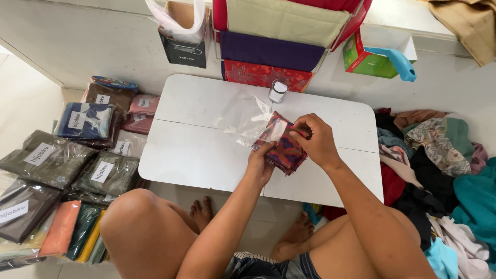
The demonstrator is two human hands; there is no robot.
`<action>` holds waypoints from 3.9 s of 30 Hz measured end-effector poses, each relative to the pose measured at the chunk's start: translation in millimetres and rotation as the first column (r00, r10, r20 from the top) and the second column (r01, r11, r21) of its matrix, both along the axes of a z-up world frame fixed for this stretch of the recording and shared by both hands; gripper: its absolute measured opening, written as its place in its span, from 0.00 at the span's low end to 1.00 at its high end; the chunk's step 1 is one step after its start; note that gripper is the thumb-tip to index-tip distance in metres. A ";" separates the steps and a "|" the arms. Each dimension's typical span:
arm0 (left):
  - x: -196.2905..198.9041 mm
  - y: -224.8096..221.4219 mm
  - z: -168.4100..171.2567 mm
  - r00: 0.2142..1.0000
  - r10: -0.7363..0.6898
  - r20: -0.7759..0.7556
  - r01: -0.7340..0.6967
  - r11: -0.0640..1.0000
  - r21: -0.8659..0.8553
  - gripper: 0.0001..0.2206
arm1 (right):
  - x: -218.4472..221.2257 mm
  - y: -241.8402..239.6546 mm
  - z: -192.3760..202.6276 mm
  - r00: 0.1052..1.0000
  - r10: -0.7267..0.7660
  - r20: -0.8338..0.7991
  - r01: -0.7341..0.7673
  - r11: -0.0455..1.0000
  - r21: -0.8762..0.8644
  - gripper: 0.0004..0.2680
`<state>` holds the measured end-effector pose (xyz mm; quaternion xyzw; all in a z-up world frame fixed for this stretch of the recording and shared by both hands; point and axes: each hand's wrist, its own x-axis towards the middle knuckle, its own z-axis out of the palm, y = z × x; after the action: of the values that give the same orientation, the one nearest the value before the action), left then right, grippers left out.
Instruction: Cleaning a piece of fabric with a lint roller, folding it, and placing it into a plastic bag
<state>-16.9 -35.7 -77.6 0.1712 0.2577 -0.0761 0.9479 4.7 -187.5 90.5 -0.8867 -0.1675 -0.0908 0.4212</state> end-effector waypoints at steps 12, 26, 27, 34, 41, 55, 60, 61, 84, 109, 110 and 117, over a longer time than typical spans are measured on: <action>6.1 56.7 110.9 0.987 -0.146 0.065 0.145 0.989 0.009 0.13 | -17.9 24.5 8.0 0.622 0.481 0.618 0.059 0.759 -0.649 0.15; -10.7 29.8 147.2 0.982 0.171 0.081 -0.171 0.985 -0.006 0.52 | -48.4 44.3 31.5 0.667 0.298 0.683 -0.128 0.949 -0.289 0.15; -11.5 29.0 148.7 0.979 0.196 0.062 -0.195 0.981 -0.021 0.51 | -49.1 47.7 31.3 0.643 0.300 0.704 -0.116 0.948 -0.298 0.15; -29.5 16.8 198.6 0.985 0.171 0.026 -0.162 0.962 -0.219 0.52 | -42.0 46.0 8.6 0.661 0.284 0.694 -0.120 0.954 -0.276 0.14; -10.3 35.1 156.3 0.969 0.199 0.149 -0.177 0.972 -0.153 0.46 | -47.8 44.2 47.9 0.675 0.342 0.654 -0.068 0.911 -0.406 0.14; -20.3 31.9 190.1 0.987 0.130 0.090 -0.111 0.975 -0.190 0.49 | -43.5 30.0 65.9 0.683 0.404 0.608 -0.193 0.903 -0.384 0.16; -19.4 41.8 231.7 0.985 -0.155 0.073 0.165 0.975 -0.150 0.53 | -36.7 6.5 88.8 0.804 0.363 0.470 -0.203 0.912 -0.357 0.27; -23.0 38.4 241.7 0.983 -0.166 0.072 0.175 0.974 -0.146 0.53 | -35.8 3.4 92.7 0.808 0.353 0.472 -0.193 0.915 -0.353 0.27; 27.4 93.9 280.2 0.499 -0.781 0.376 -0.125 0.365 0.923 0.24 | -22.2 -33.7 155.4 0.958 0.207 -0.197 -0.161 0.961 0.226 0.10; 46.6 133.8 260.3 0.560 -0.787 0.259 -0.149 0.211 0.966 0.05 | 11.0 -18.8 98.3 0.951 0.235 -0.202 -0.209 0.968 0.141 0.27; 46.0 131.8 261.9 0.570 -0.779 0.261 -0.159 0.207 0.965 0.05 | 8.8 -14.8 97.4 0.936 0.251 -0.247 -0.227 0.966 0.120 0.25; 43.1 131.3 276.6 0.560 -0.806 0.191 -0.226 0.073 0.971 0.04 | 14.5 -23.2 92.1 0.961 0.239 -0.139 -0.230 0.970 0.084 0.02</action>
<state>26.3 95.6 199.0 0.8013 -0.2182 -0.0377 0.5558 19.2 -210.6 182.7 -0.8503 -0.2365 0.0201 0.4697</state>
